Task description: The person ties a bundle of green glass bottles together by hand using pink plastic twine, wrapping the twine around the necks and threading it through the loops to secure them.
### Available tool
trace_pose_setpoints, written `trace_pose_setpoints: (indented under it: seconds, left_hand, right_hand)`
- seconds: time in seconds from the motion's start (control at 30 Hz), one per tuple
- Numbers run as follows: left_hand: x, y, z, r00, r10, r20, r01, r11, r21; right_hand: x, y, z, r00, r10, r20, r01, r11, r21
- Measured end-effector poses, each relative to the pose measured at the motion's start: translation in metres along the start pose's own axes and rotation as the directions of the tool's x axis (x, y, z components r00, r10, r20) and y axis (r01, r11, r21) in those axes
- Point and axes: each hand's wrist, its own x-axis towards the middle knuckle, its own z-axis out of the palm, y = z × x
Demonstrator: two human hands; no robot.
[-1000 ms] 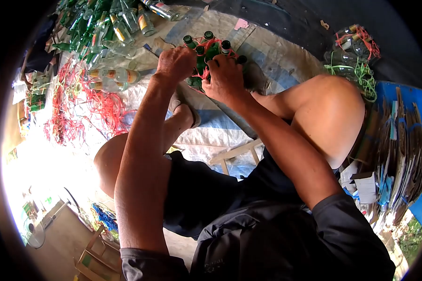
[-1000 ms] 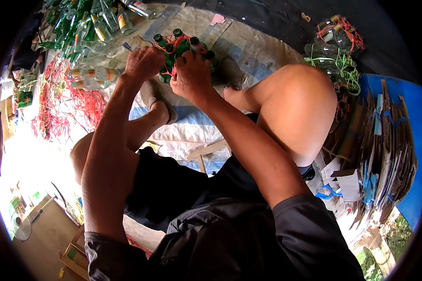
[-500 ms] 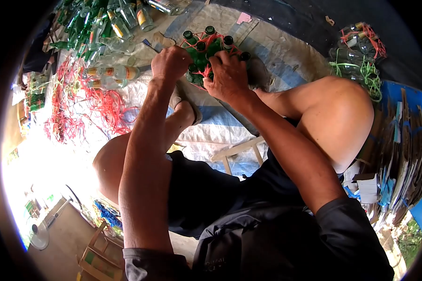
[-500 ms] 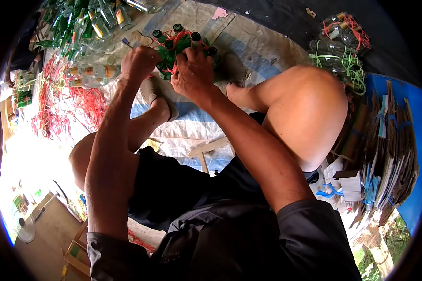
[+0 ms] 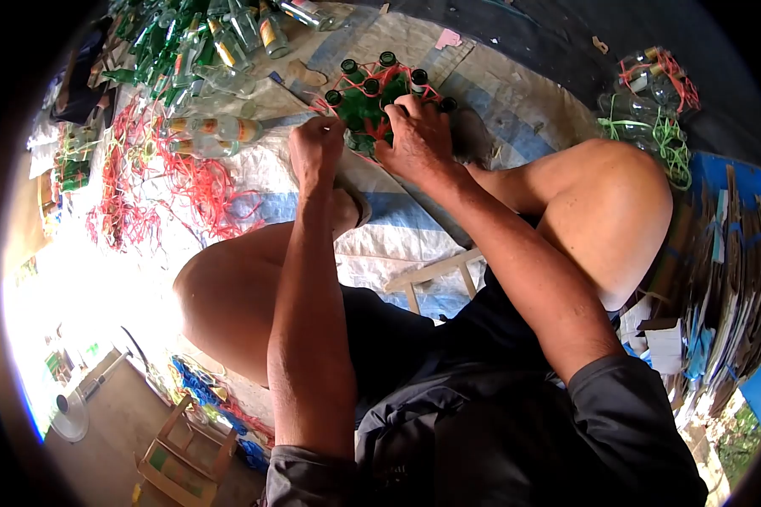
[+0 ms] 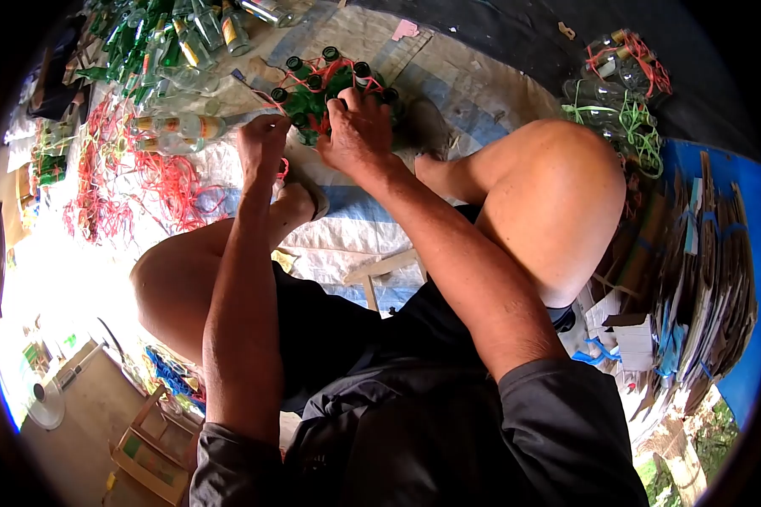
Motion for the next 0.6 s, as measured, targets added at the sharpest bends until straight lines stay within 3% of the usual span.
trace_pose_setpoints:
  seconds: [0.27,0.4,0.5,0.6]
  left_hand:
    - [-0.016,-0.009,-0.005,0.974,-0.153,0.167,0.208,0.898,-0.387]
    - [-0.01,-0.017,0.0,0.987,-0.074,0.14,0.133,0.863,-0.487]
    - [-0.006,-0.022,-0.005,0.958,-0.162,0.238,0.257,0.854,-0.453]
    - [-0.008,-0.016,-0.004,0.951,-0.213,0.223,0.299,0.816,-0.495]
  right_hand:
    - [0.002,0.004,0.014,0.992,-0.059,-0.113,0.06,0.998,0.005]
    - [0.005,0.01,0.018,0.995,-0.065,-0.078,0.069,0.996,0.051]
    - [0.008,0.01,0.012,0.998,-0.068,-0.008,0.068,0.997,0.035]
    - [0.011,0.003,0.0,0.998,-0.047,0.04,0.047,0.999,-0.011]
